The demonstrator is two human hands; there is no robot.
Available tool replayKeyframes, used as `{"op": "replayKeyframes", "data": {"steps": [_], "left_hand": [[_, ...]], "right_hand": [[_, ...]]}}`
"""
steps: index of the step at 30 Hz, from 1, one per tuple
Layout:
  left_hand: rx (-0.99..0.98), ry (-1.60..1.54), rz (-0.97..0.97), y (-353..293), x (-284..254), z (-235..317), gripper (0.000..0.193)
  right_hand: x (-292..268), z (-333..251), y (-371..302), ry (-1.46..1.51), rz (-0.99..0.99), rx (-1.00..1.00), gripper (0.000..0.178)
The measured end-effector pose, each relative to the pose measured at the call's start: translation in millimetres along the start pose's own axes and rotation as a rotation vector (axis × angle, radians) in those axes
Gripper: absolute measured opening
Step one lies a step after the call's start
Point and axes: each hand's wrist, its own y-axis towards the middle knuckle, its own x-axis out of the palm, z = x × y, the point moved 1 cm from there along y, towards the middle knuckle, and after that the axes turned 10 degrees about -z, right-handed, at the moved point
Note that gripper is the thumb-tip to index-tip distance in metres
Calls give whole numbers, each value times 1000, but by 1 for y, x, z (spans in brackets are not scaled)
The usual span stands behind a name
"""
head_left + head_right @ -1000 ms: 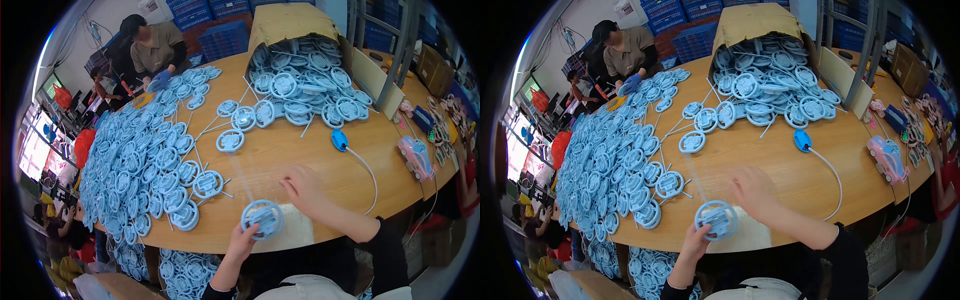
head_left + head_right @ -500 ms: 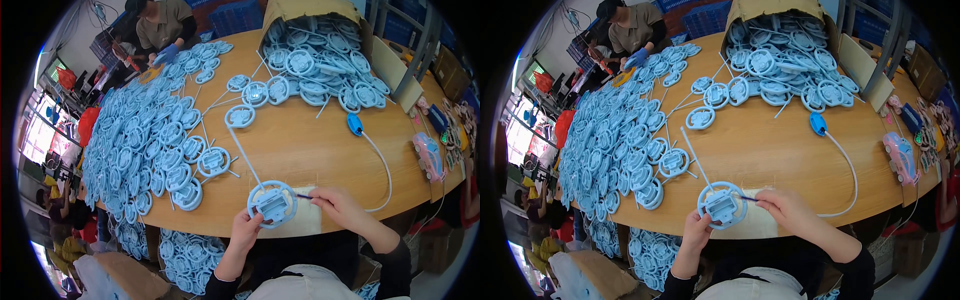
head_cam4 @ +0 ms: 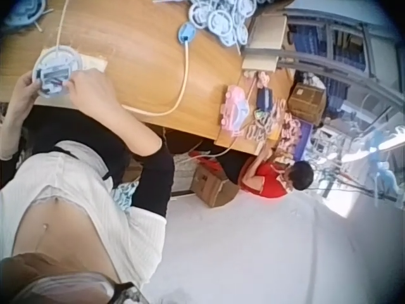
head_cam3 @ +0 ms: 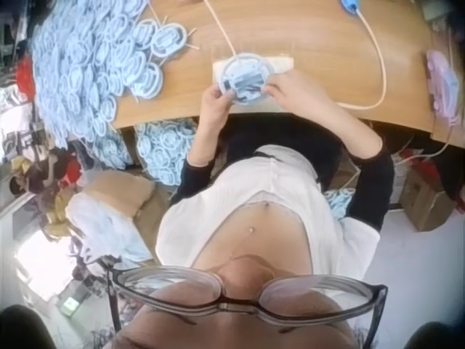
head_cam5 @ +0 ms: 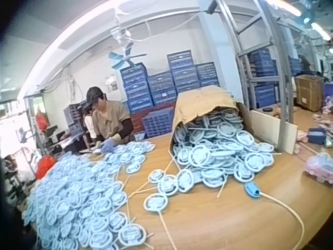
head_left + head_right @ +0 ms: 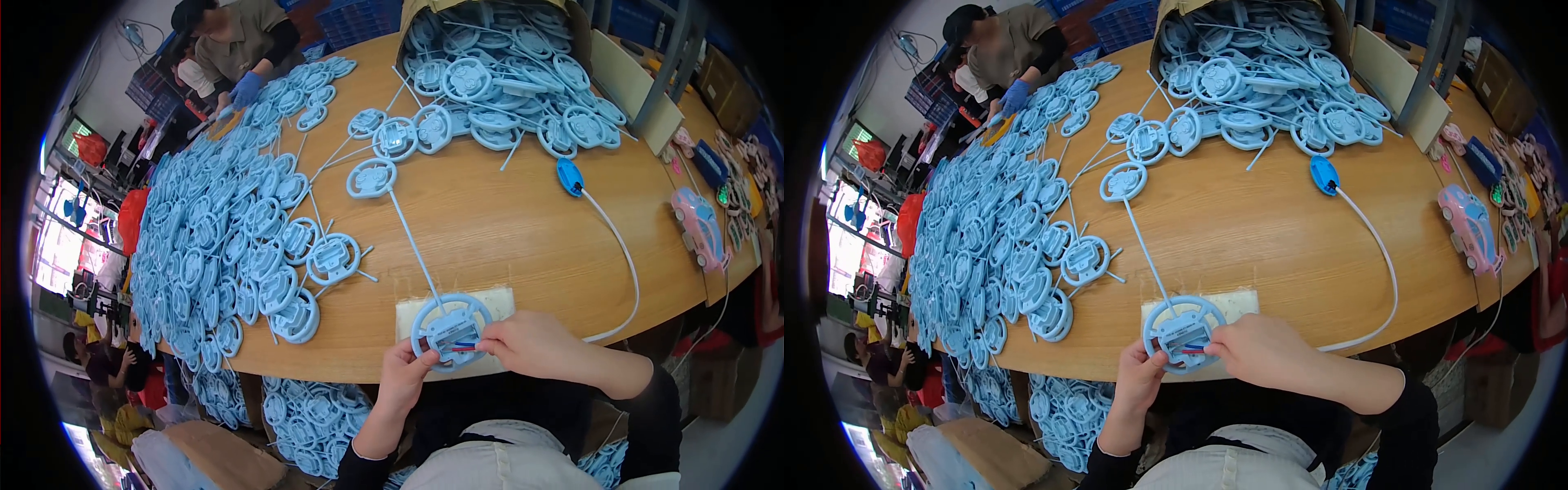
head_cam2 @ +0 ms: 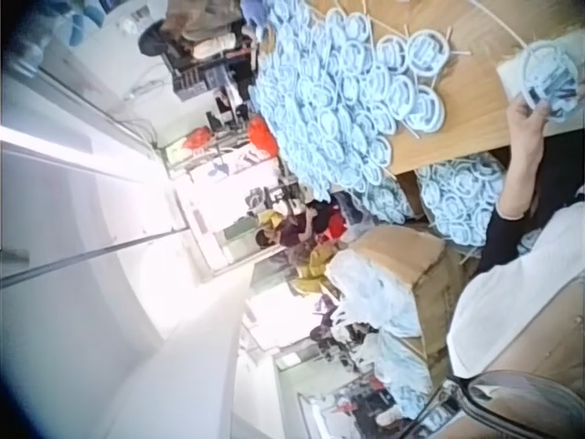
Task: The recorder hangs a small blue fan on a rail and then uses a manual tool to thread wires or string through small blue circular plastic components.
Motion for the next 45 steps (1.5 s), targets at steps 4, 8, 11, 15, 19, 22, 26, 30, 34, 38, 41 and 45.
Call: {"op": "replayKeyframes", "data": {"steps": [4, 8, 11, 15, 19, 22, 26, 30, 34, 38, 41, 45], "left_hand": [[-7, 64, 12, -2, -2, -1, 27], [-21, 34, 2, -2, -4, -1, 26], [-52, 34, -15, -1, -6, -1, 26], [-47, 68, -4, -1, -9, 0, 25], [-51, -14, -12, 2, -10, 2, 25], [-33, 19, -9, 3, -7, 3, 25], [-58, 112, -14, 3, 3, 9, 26], [-44, 116, 4, 2, 1, 5, 29], [-100, -12, -21, 2, -5, -3, 39], [-154, -109, -69, 0, -11, -4, 53], [-194, -140, -81, 2, -12, -8, 61], [-164, -233, -111, 13, 1, -13, 71]], "right_hand": [[-1, 3, 4, 35, -68, -21, 27], [-4, 2, 3, 40, -93, -33, 27], [-3, 1, 2, -4, -66, -32, 26], [-4, 0, 2, -21, -65, -45, 25], [-1, 9, -1, 41, -7, -55, 24], [-2, 10, -2, 10, -19, -36, 25], [-2, 4, -2, -10, -12, -45, 25], [-5, 3, -2, 2, -23, -60, 25], [1, 8, -2, -50, -2, -100, 24], [3, 5, 2, -61, -11, -117, 24], [4, 3, 0, -55, -36, -89, 26], [7, 11, 0, -76, -44, -52, 24]]}}
